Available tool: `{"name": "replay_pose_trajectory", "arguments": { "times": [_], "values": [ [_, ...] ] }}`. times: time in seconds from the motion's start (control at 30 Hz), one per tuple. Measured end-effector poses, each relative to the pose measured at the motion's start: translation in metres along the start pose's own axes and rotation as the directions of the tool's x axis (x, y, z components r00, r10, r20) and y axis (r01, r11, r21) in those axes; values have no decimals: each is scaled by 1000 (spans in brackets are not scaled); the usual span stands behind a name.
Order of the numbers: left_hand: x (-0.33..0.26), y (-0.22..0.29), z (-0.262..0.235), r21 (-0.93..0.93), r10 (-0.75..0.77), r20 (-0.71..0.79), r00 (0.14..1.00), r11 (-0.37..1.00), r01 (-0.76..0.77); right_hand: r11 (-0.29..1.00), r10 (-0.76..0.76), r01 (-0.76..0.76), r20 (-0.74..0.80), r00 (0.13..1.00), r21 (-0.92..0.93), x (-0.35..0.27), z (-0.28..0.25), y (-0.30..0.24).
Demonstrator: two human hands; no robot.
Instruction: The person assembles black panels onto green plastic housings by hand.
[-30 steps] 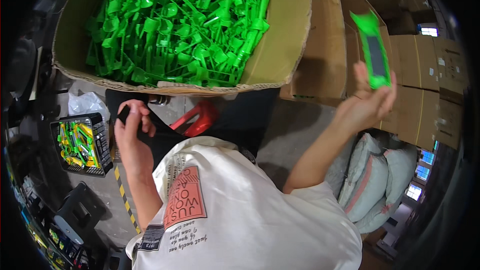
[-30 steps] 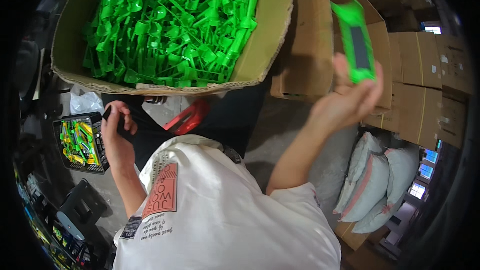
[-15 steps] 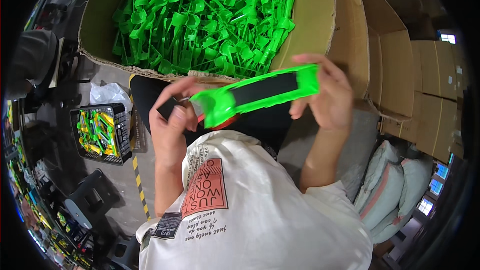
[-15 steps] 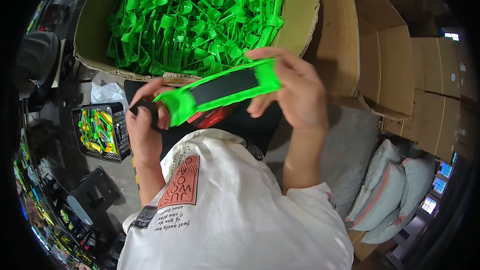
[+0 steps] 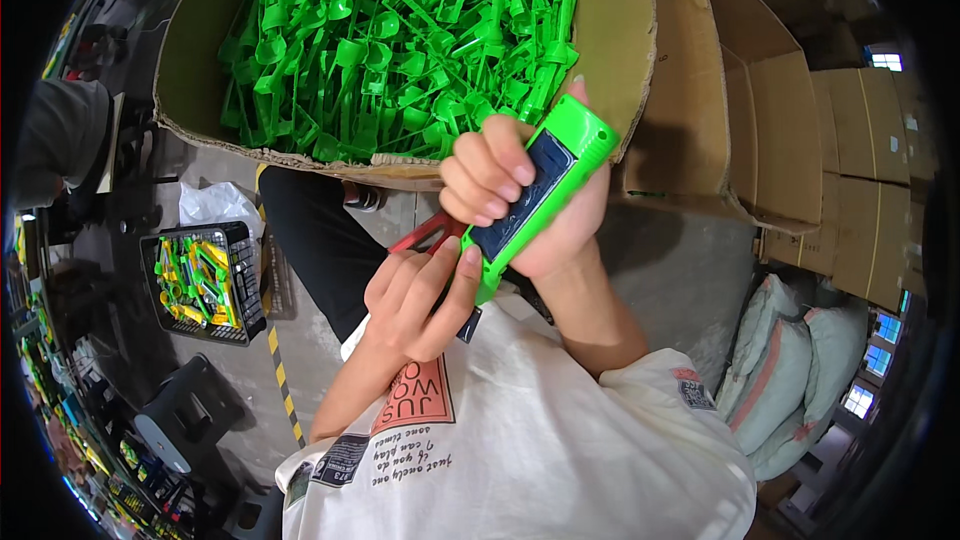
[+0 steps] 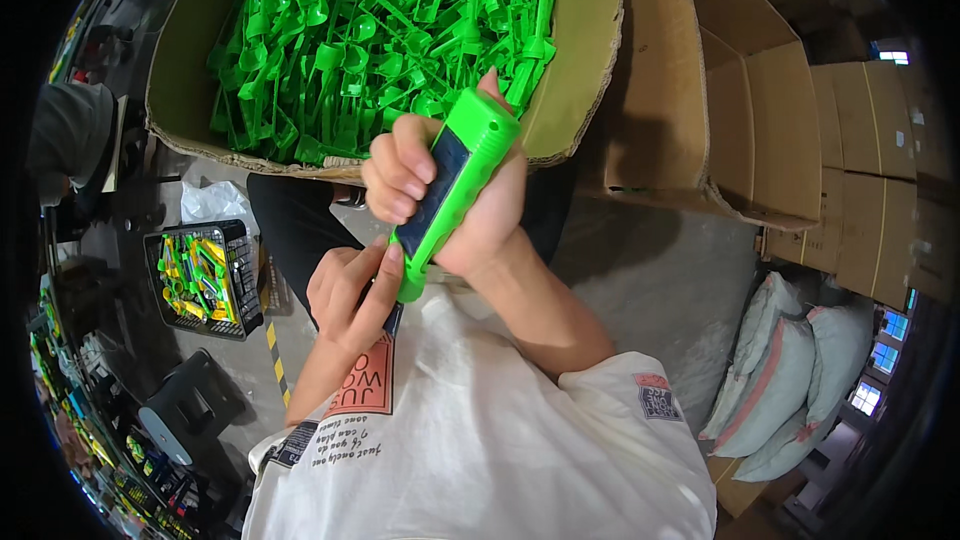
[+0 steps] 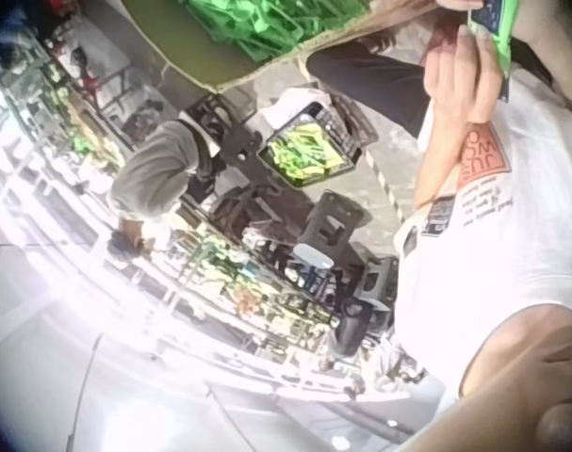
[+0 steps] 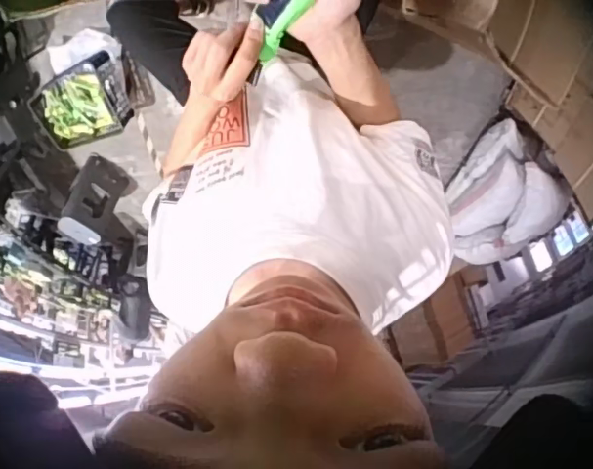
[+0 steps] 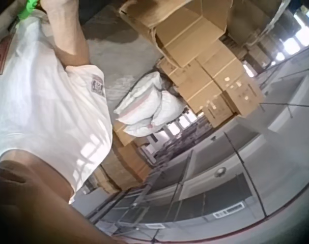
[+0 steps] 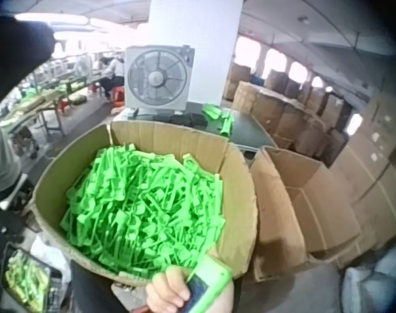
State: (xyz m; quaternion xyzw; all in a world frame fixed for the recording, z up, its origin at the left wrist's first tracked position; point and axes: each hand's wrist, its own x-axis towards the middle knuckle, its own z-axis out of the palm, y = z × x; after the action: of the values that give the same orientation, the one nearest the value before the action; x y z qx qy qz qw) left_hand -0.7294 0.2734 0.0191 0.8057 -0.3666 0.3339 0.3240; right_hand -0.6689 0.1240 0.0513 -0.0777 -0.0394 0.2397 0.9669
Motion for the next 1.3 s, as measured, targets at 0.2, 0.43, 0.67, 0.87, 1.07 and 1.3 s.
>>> {"name": "replay_pose_trajectory", "arguments": {
  "times": [0.2, 0.43, 0.67, 0.87, 1.07, 1.3],
  "values": [
    [-3, 0, 8, 57, 51, -44, 998, 997, -48, 996, 59, -57, 30, 998, -74, -4, 1, -8],
    [-5, -2, 9, 32, 35, -25, 999, 999, -34, 995, 18, -17, 9, 1000, -95, -4, -1, -7],
    [-4, 1, 5, -346, -372, -33, 927, 875, 339, 879, -291, 143, -273, 917, -455, -6, 17, -10],
    [10, -8, -4, -540, -694, 659, 291, -167, 825, 278, -296, -187, -269, 916, -942, -33, 12, -63],
    [9, -6, 0, -541, -741, 622, 255, -172, 823, 193, -900, 142, -117, 421, -971, -66, 3, -129],
    [-11, -19, 1, -553, -758, 618, 207, -234, 800, 174, -977, 288, -202, -70, -941, -110, -27, -187]
  ]
}}
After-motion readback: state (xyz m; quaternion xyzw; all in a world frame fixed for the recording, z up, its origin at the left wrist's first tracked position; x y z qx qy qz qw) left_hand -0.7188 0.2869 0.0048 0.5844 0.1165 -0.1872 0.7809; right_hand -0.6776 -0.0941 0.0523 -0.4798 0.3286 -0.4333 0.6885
